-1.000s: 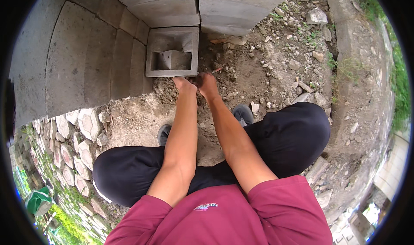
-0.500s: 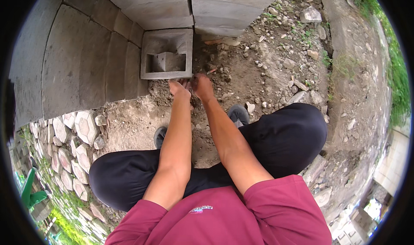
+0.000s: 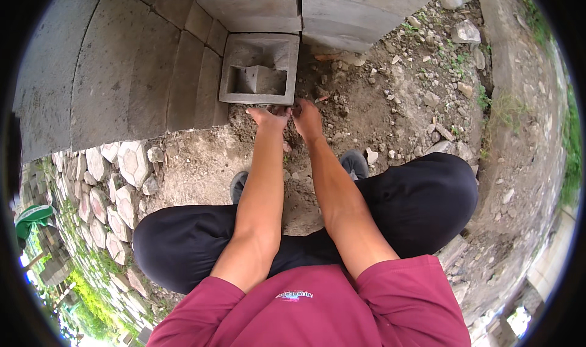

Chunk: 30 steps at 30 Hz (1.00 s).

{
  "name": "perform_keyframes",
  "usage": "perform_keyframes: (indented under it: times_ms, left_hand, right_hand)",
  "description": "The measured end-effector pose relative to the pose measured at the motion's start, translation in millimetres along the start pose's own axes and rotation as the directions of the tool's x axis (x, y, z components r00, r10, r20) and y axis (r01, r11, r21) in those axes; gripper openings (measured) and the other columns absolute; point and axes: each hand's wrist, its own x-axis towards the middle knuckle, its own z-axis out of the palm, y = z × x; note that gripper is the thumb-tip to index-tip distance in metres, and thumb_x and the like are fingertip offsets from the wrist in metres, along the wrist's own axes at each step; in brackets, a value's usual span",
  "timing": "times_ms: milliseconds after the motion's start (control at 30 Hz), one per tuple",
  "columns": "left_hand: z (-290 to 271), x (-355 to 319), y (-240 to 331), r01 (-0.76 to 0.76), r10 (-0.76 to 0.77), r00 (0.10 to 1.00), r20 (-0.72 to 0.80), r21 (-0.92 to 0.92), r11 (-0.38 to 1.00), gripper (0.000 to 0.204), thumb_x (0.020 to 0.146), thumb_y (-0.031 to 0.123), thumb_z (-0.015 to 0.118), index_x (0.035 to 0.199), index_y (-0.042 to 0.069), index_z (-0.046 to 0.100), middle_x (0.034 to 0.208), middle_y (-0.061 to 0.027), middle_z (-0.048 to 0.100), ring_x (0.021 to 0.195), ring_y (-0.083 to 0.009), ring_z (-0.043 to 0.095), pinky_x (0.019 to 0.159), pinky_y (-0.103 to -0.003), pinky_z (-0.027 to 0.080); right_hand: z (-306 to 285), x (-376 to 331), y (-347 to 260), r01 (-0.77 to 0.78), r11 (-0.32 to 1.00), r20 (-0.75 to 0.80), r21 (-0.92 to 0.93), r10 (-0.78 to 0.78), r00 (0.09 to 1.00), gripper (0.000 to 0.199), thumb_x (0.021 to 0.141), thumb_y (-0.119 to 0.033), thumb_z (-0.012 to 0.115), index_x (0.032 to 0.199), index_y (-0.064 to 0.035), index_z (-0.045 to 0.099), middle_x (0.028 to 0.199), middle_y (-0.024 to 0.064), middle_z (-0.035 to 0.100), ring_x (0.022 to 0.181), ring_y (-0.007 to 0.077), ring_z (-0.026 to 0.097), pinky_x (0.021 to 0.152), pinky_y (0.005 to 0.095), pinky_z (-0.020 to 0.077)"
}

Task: The person picks up concrete blocks from a stack and moves them to another pile or places them into a structured corner, occasionally clearing dirt or debris from the ground by hand.

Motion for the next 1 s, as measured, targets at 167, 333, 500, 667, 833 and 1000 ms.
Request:
perform_keyframes:
  times_ms: [167, 333, 500, 667, 833, 1000]
  left_hand:
    - [-4, 14, 24, 0.159, -0.161, 0.987, 0.002, -0.174, 0.972, 0.081, 0.083, 0.074, 0.015, 0.139, 0.019, 0.031, 0.137, -0.0093, 0.036, 0.121, -0.0319, 0.039, 0.099, -0.049, 0.030]
    - [2, 4, 21, 0.096, -0.096, 0.995, -0.028, 0.018, 0.995, 0.081, 0.082, 0.074, 0.019, 0.138, 0.016, 0.033, 0.135, -0.0089, 0.038, 0.120, -0.0303, 0.040, 0.099, -0.048, 0.029]
    - [-4, 17, 32, 0.163, -0.161, 0.985, -0.067, 0.032, 0.986, 0.082, 0.081, 0.075, 0.022, 0.137, 0.017, 0.034, 0.136, -0.0078, 0.038, 0.119, -0.0303, 0.041, 0.099, -0.049, 0.029]
    - [3, 4, 26, 0.079, -0.080, 0.996, 0.039, 0.019, 0.997, 0.076, 0.084, 0.068, 0.028, 0.135, 0.012, 0.035, 0.135, -0.0152, 0.037, 0.121, -0.0340, 0.040, 0.101, -0.048, 0.030]
    - [4, -4, 16, -0.421, 0.421, 0.907, 0.013, -0.013, 0.907, 0.084, 0.087, 0.068, 0.026, 0.137, 0.000, 0.033, 0.136, -0.0185, 0.039, 0.119, -0.0345, 0.043, 0.099, -0.045, 0.036]
    - [0, 0, 3, -0.554, 0.647, 0.762, -0.007, 0.510, 0.658, 0.086, 0.088, 0.064, 0.037, 0.130, -0.011, 0.038, 0.123, -0.0267, 0.046, 0.108, -0.0397, 0.050, 0.097, -0.041, 0.038]
  right_hand:
    - [4, -3, -20, -0.065, 0.998, 0.021, 0.007, 0.065, 0.998, 0.022, 0.076, -0.016, 0.069, 0.090, -0.0015, 0.061, 0.078, 0.0186, 0.064, 0.076, 0.0348, 0.062, 0.064, 0.0409, 0.0473]
    - [14, -5, -27, -0.232, 0.970, 0.007, 0.075, 0.232, 0.973, 0.024, 0.074, -0.016, 0.070, 0.091, -0.0013, 0.061, 0.081, 0.0192, 0.063, 0.081, 0.0380, 0.061, 0.068, 0.0429, 0.0473]
    - [17, -5, -33, -0.102, 0.995, -0.102, -0.021, 0.099, 0.990, 0.028, 0.070, -0.014, 0.070, 0.093, -0.0018, 0.059, 0.092, 0.0206, 0.056, 0.087, 0.0408, 0.055, 0.076, 0.0466, 0.0449]
    - [12, -2, -21, -0.106, 0.990, 0.009, -0.096, 0.107, 0.994, 0.036, 0.074, -0.015, 0.069, 0.105, -0.0046, 0.055, 0.104, 0.0166, 0.053, 0.096, 0.0385, 0.054, 0.078, 0.0459, 0.0463]
    - [15, 1, -20, -0.116, 0.990, 0.028, -0.085, 0.118, 0.993, 0.037, 0.071, -0.016, 0.072, 0.102, -0.0038, 0.055, 0.102, 0.0173, 0.053, 0.094, 0.0387, 0.054, 0.076, 0.0456, 0.0463]
    - [8, 2, -17, -0.069, 0.997, 0.063, -0.039, 0.071, 0.995, 0.035, 0.069, -0.011, 0.072, 0.099, -0.0015, 0.058, 0.088, 0.0149, 0.057, 0.083, 0.0349, 0.058, 0.072, 0.0398, 0.0484]
